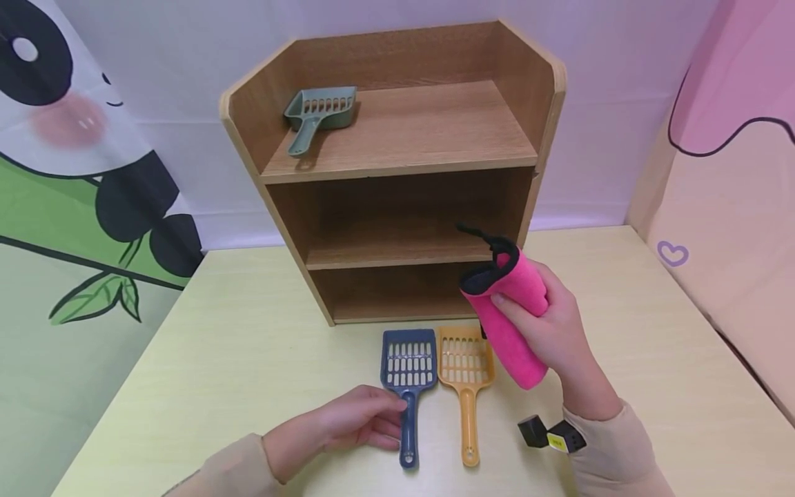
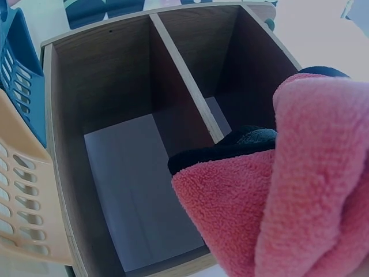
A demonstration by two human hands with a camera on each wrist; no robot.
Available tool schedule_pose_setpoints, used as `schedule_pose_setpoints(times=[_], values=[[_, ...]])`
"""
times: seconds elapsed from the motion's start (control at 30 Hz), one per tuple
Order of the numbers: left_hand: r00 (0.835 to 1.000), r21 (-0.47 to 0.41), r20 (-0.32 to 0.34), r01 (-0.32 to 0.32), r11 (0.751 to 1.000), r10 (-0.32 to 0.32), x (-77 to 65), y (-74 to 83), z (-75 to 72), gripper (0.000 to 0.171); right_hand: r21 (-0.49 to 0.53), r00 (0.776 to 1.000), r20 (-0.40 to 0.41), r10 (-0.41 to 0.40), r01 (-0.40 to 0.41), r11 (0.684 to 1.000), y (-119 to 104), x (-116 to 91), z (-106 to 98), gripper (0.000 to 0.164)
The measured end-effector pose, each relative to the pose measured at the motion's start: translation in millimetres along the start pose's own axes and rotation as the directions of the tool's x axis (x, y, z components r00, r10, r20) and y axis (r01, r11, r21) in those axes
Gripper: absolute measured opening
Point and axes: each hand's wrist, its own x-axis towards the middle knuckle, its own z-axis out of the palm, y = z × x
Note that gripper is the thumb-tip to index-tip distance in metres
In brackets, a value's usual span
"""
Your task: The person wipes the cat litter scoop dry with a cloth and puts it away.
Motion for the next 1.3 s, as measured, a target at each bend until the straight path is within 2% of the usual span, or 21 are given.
schedule_pose_setpoints(times=[0.23, 0.43, 0.57, 0.77, 0.9, 1.07, 1.2, 1.3], values=[[0.994, 0.091, -0.093, -0.043, 0.995, 0.052, -1.1, 0.5, -7.6, 0.022, -0.001, 1.0, -0.002, 0.001, -0.001, 1.0, 0, 0, -1, 0.047], [0.989, 0.157, -0.083, -0.112, 0.981, 0.126, -4.9, 4.4, -22.4, 0.024, -0.008, 1.0, -0.002, -0.002, 0.002, 1.0, 0, 0, -1, 0.047], [0.983, 0.264, -0.099, -0.125, 0.957, 0.156, -8.3, 9.9, -33.8, 0.025, -0.006, 1.0, 0.0, 0.0, 0.0, 1.0, 0, 0, -1, 0.047], [0.967, 0.455, -0.126, -0.142, 0.879, 0.222, -15.7, 22.1, -46.8, 0.035, -0.011, 1.0, 0.004, 0.002, -0.002, 1.0, 0, 0, -1, 0.046], [0.953, 0.567, -0.171, -0.113, 0.816, 0.251, -19.3, 29.7, -51.2, 0.041, -0.01, 1.0, 0.006, 0.003, -0.003, 1.0, 1, 0, -1, 0.046], [0.917, 0.706, -0.222, -0.083, 0.703, 0.332, -18.4, 33.7, -56.0, 0.04, -0.013, 1.0, 0.006, -0.003, 0.003, 1.0, 1, 0, 0, 0.046], [0.882, 0.753, -0.232, -0.103, 0.65, 0.409, -16.1, 34.7, -59.6, 0.028, -0.005, 1.0, 0.009, -0.001, 0.001, 1.0, 2, 2, 0, 0.047], [0.862, 0.763, -0.23, -0.128, 0.633, 0.451, -15.4, 35.9, -61.3, 0.021, 0.018, 0.999, 0.018, 0.032, -0.032, 0.999, 4, 3, 0, 0.048]])
